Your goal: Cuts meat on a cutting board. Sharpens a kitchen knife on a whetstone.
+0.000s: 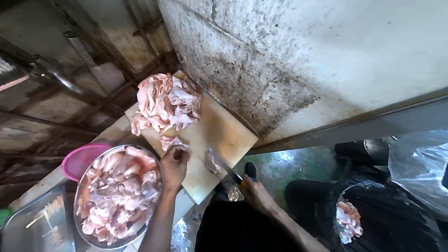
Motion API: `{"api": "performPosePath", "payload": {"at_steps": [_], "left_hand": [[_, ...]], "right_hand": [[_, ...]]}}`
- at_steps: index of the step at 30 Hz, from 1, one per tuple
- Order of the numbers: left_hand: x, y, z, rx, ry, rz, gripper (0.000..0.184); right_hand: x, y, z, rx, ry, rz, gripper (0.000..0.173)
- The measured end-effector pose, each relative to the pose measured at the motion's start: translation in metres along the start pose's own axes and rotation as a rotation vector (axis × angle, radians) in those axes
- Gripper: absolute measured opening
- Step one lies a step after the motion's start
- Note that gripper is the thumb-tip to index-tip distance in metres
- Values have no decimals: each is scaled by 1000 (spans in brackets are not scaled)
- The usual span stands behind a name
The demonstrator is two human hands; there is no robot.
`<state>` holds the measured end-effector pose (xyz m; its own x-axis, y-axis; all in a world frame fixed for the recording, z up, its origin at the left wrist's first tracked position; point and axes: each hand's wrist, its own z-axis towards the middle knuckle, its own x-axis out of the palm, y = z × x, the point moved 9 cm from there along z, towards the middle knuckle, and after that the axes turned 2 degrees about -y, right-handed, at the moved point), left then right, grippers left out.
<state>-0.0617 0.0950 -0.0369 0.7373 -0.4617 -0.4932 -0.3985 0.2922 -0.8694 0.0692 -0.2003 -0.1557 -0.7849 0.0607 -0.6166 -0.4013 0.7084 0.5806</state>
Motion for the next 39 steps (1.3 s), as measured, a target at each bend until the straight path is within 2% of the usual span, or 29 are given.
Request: {"api": "performPosePath", "payload": {"at_steps": [2, 3, 5, 7, 8, 9, 12, 14, 16, 18, 20, 23, 26, 29, 32, 34, 36, 39], "left_hand": [[13, 15, 12, -59, 96, 13, 10], [22, 30, 15, -99, 180, 182, 9], [37, 56, 11, -187, 374, 652, 22], [44, 50, 5, -87, 300, 837, 20], [51, 39, -1, 1, 260, 829, 20], [64, 30, -11, 75, 287, 800, 22], [126, 23, -51, 261, 642, 739, 37], [153, 33, -64, 365, 766, 785, 37], [161, 39, -56, 381, 784, 830, 32], [160, 44, -41, 301, 840, 851, 30], [155, 44, -25, 169, 859, 746, 34], [137, 33, -3, -19, 769, 347, 31], [118, 11, 9, -71, 666, -43, 18], [106, -2, 9, -101, 597, -377, 20], [101, -8, 3, -216, 577, -648, 23], [96, -16, -1, -248, 568, -733, 22], [91, -27, -5, -195, 595, -730, 23], [89, -36, -11, -127, 541, -545, 20]], "right_hand": [[-19, -18, -12, 18, -116, 38, 39], [-28, -28, -19, 33, -167, 43, 39], [-42, -44, -31, 69, -247, 34, 37], [-52, -59, -41, 100, -294, 21, 36], [-55, -65, -47, 113, -313, 19, 36], [-56, -68, -53, 121, -328, 26, 36], [-52, -73, -63, 132, -346, 44, 35], [-46, -73, -64, 130, -331, 52, 34], [-40, -72, -64, 119, -315, 55, 34], [-36, -71, -66, 120, -315, 58, 34], [-35, -71, -66, 123, -317, 61, 33], [-37, -73, -67, 130, -334, 70, 34], [-39, -74, -69, 133, -359, 82, 34], [-40, -73, -67, 126, -366, 82, 34], [-38, -68, -62, 110, -347, 77, 33], [-37, -64, -59, 90, -339, 80, 34], [-37, -61, -56, 82, -329, 78, 35], [-36, -57, -50, 96, -302, 75, 35]]}}
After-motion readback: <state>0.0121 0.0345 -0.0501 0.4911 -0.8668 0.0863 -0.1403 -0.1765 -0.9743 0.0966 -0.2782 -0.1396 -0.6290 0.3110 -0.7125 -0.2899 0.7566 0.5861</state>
